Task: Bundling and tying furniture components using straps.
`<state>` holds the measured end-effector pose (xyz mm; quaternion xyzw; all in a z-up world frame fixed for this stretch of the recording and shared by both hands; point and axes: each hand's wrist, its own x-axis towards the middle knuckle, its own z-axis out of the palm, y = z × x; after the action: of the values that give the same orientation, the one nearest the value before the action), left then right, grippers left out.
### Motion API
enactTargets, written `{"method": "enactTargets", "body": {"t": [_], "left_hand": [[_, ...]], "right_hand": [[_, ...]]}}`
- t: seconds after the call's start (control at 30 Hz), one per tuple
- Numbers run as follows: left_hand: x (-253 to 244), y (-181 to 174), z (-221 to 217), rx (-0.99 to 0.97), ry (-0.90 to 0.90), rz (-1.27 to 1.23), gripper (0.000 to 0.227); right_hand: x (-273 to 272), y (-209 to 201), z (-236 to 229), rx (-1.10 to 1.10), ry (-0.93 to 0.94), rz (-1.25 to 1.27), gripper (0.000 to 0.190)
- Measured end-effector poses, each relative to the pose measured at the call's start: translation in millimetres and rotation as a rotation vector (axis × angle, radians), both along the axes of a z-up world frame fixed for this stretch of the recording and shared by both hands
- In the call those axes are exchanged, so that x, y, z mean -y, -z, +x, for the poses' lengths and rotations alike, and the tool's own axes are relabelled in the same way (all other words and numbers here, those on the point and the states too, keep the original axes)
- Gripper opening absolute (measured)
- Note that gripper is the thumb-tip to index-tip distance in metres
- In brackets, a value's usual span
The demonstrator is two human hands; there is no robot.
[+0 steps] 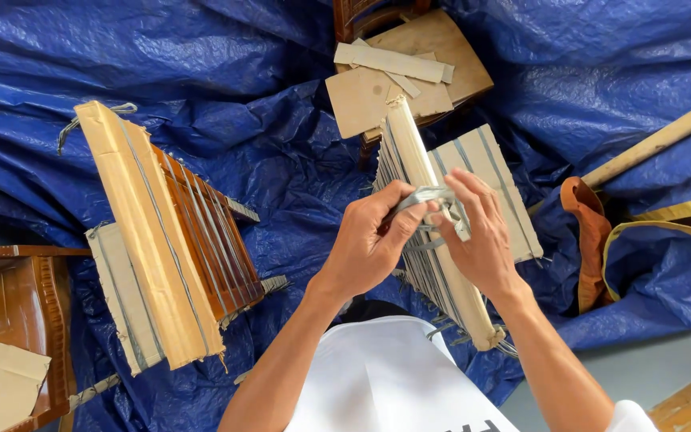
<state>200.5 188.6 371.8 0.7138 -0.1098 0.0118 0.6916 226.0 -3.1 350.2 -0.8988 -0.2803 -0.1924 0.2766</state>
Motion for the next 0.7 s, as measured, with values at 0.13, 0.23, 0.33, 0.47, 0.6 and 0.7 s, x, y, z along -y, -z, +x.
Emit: {"method": "enactTargets", "body": {"t": [0.13, 0.23, 0.33, 0.47, 0.6, 0.7], "left_hand": [[-13.2, -9.3, 4.7, 0.012, 0.067, -0.041, 0.023], [-26.1, -2.0, 4.5, 0.005, 0.013, -0.023, 0.025], [-32.1, 9.2, 2.9, -0.085, -0.057, -0.032, 0.024], [-48.8, -6.4, -21.7, -0.061, -0.153, 0.075, 0.019], [-84.9, -44.1, -83.5, -0.083, -0.239, 0.188, 0.014], [-124.5, -61.3, -146.9, -0.139, -0.362, 0.247, 0.012]], "right_hand": [[45.3, 46.1, 24.9, -0.117, 0.049, 0.08, 0.013], [68.0, 43.4, 46.1, -0.244, 0.137, 0.289, 0.011], [76.5, 10.3, 65.9, -0.314, 0.113, 0.532, 0.01], [126.6, -20.6, 107.7, 0.144, 0.174, -0.029, 0.017], [213.5, -0.5, 127.7, -0.114, -0.051, -0.023, 0.016], [223.2, 4.1, 75.8, -0.312, -0.196, -0.044, 0.016]]}}
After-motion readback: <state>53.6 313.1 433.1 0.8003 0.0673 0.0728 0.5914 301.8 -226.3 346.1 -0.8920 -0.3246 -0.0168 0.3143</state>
